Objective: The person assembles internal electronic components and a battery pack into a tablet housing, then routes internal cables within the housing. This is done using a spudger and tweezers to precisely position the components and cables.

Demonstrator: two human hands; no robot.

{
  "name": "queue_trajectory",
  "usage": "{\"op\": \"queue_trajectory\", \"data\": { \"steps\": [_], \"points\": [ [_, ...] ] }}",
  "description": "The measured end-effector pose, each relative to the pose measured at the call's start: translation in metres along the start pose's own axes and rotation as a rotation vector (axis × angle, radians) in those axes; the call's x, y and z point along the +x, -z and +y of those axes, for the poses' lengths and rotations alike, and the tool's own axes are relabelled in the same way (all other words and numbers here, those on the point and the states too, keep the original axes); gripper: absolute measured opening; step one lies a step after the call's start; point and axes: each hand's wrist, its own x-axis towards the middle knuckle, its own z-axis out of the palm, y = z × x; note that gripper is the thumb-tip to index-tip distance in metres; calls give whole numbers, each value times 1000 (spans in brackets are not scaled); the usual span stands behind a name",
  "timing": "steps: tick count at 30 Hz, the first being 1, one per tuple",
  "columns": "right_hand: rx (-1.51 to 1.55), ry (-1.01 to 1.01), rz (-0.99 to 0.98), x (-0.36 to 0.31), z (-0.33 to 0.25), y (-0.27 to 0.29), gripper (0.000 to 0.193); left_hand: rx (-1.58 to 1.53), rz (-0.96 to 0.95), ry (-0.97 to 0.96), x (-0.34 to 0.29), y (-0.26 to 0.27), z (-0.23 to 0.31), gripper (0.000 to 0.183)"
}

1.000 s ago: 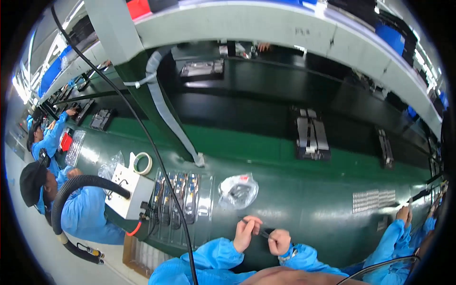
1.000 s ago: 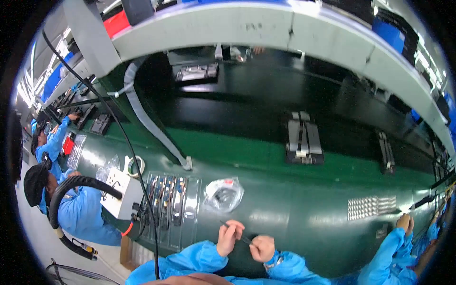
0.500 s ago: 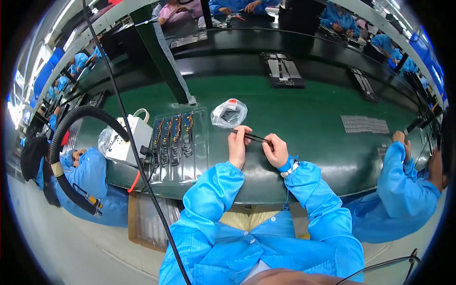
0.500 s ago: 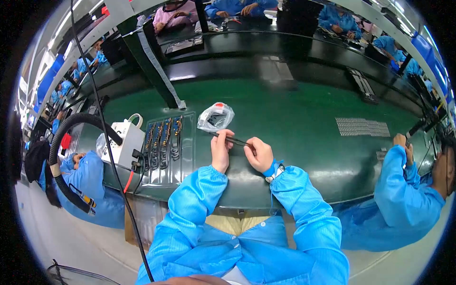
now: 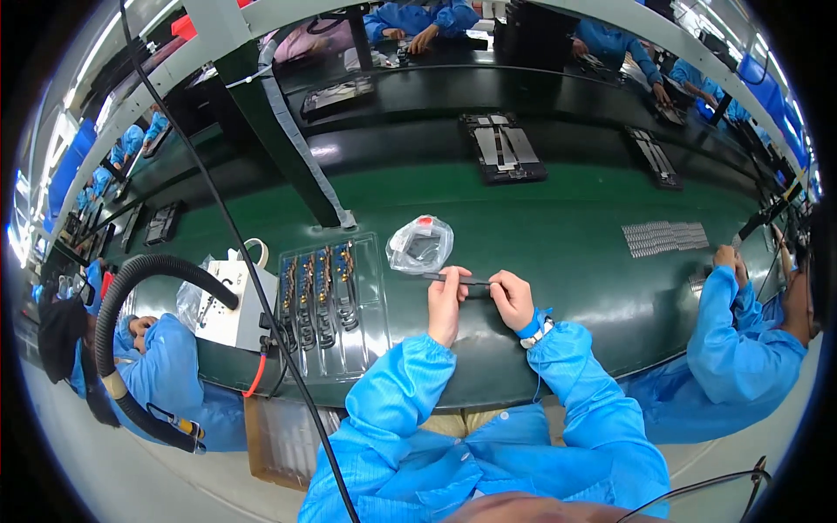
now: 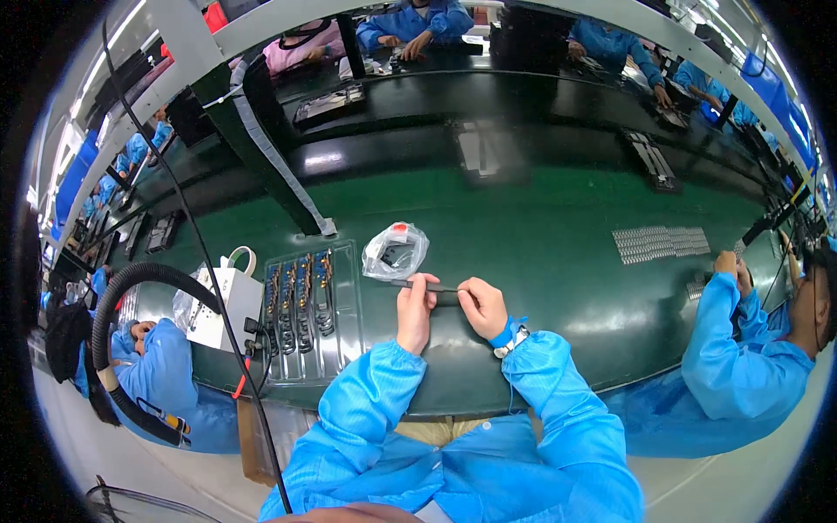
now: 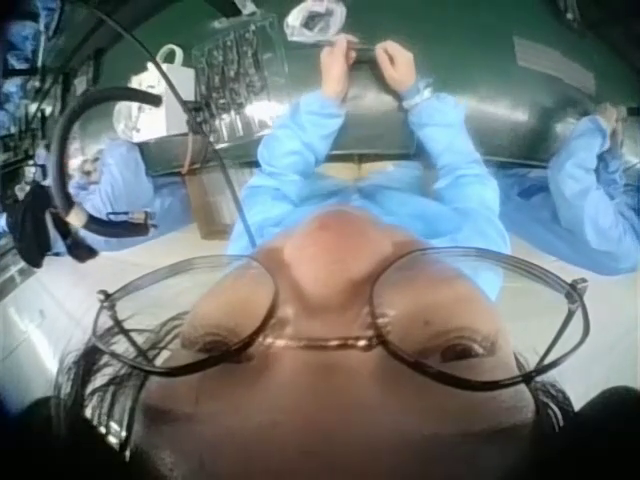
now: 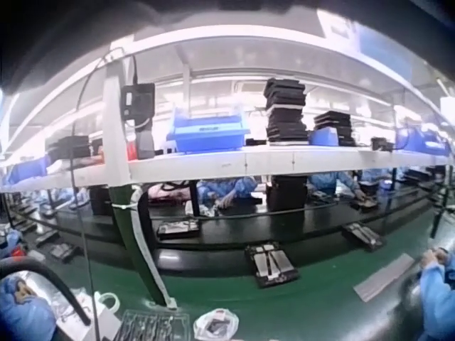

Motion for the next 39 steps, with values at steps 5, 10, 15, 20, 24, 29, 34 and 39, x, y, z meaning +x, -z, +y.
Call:
{"op": "queue_trajectory", "data": {
  "steps": [5,10,15,20,24,29,34,39],
  "points": [
    [45,-47,33,-2,0,-3,7,110,-174,-40,-8,-2,-1,25],
    [1,4,31,0,3,-4,6,78,-189,-117,-1,-1,-3,22],
    [-57,41,43,2,-5,-2,8,128,-219,-194,2,2,-4,23],
    [-70,20,60,-2,-3,-5,9,156,-196,-229,2,2,-4,22],
    [-119,82,72,-5,-4,-7,12,162,-181,-261,0,4,-6,26],
    [-140,95,74,-5,-4,-8,13,192,-157,-285,-1,0,1,26],
    [-148,114,76,2,-1,-6,13,147,-164,-240,2,-1,0,26],
    [-126,111,74,8,4,-10,14,117,-152,-249,7,-1,-1,24]
  ]
}}
